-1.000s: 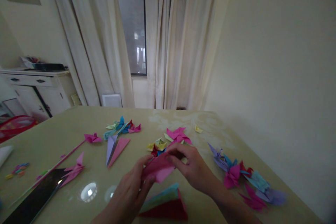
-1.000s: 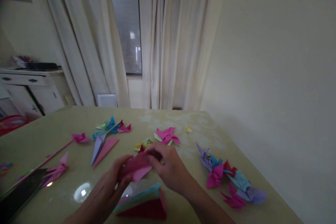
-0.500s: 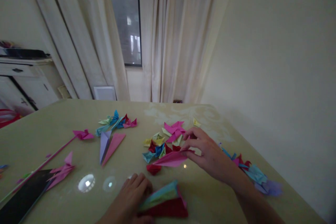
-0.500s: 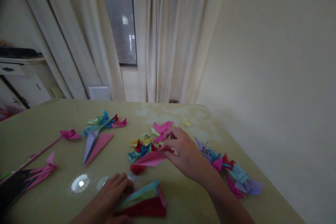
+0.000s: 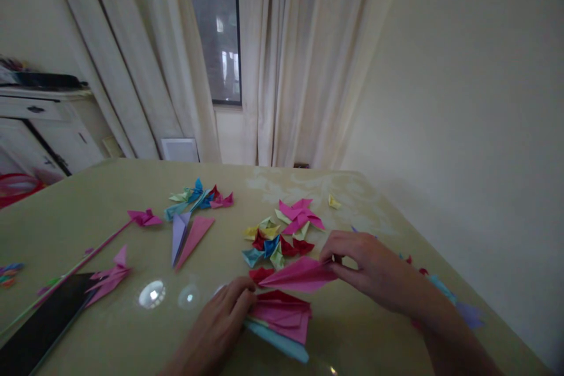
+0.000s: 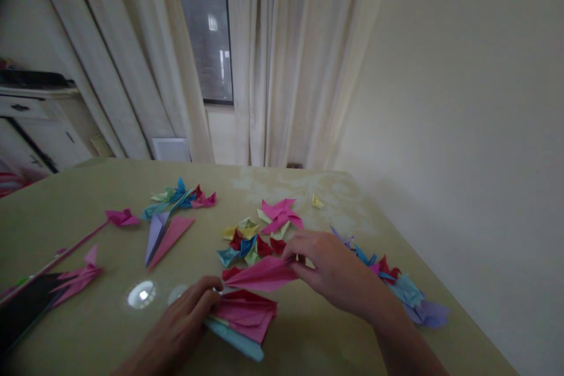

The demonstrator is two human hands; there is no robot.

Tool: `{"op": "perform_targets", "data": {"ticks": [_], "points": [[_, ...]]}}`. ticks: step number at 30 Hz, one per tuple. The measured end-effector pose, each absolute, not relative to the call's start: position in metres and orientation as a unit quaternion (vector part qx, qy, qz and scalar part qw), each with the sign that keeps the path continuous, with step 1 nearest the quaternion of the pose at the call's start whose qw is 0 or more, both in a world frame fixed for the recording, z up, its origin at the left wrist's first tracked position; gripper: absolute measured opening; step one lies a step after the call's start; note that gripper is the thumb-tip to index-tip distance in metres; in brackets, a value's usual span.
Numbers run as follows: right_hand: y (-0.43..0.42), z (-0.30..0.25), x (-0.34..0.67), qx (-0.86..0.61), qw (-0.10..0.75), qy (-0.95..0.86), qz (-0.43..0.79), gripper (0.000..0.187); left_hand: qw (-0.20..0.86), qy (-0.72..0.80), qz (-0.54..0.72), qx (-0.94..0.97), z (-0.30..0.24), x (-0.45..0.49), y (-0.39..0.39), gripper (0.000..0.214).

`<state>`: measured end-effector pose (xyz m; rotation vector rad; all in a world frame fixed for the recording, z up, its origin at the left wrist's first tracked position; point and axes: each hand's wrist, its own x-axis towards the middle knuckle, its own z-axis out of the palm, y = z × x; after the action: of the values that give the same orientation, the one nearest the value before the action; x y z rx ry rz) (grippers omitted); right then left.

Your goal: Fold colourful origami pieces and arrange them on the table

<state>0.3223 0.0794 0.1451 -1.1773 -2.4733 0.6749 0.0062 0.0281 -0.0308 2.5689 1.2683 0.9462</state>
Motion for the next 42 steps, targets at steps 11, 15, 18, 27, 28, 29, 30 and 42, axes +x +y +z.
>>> {"op": "perform_targets", "data": {"ticks": [11,15,18,27,28,29,30,42], "points": [[0.075,0.124,0.293,-0.415,0.058,-0.882,0.215,0.017,0.093,0.440,0.336,0.827,-0.027,0.008,0.026,0.030],[0.075,0.103,0.270,-0.375,0.017,-0.904,0.206,0.013,0.064,0.411,0.329,0.848,-0.029,0.010,0.026,0.030],[0.075,0.097,0.266,-0.386,-0.008,-0.903,0.190,0.011,0.071,0.408,0.312,0.855,-0.035,0.009,0.026,0.028],[0.060,0.082,0.256,-0.332,0.006,-0.914,0.234,0.044,0.214,0.497,0.130,0.831,-0.029,0.022,0.021,0.033],[0.057,0.072,0.252,-0.323,-0.017,-0.920,0.222,0.041,0.233,0.507,0.095,0.824,-0.027,0.025,0.020,0.029],[0.055,0.062,0.247,-0.317,-0.034,-0.925,0.207,0.036,0.250,0.514,0.070,0.817,-0.025,0.027,0.018,0.028],[0.054,0.052,0.243,-0.315,-0.043,-0.928,0.191,0.033,0.265,0.519,0.053,0.811,-0.023,0.029,0.016,0.030],[0.044,0.035,0.221,-0.309,-0.043,-0.945,0.101,0.039,-0.005,0.704,0.124,0.699,0.009,-0.060,0.077,0.036]]}}
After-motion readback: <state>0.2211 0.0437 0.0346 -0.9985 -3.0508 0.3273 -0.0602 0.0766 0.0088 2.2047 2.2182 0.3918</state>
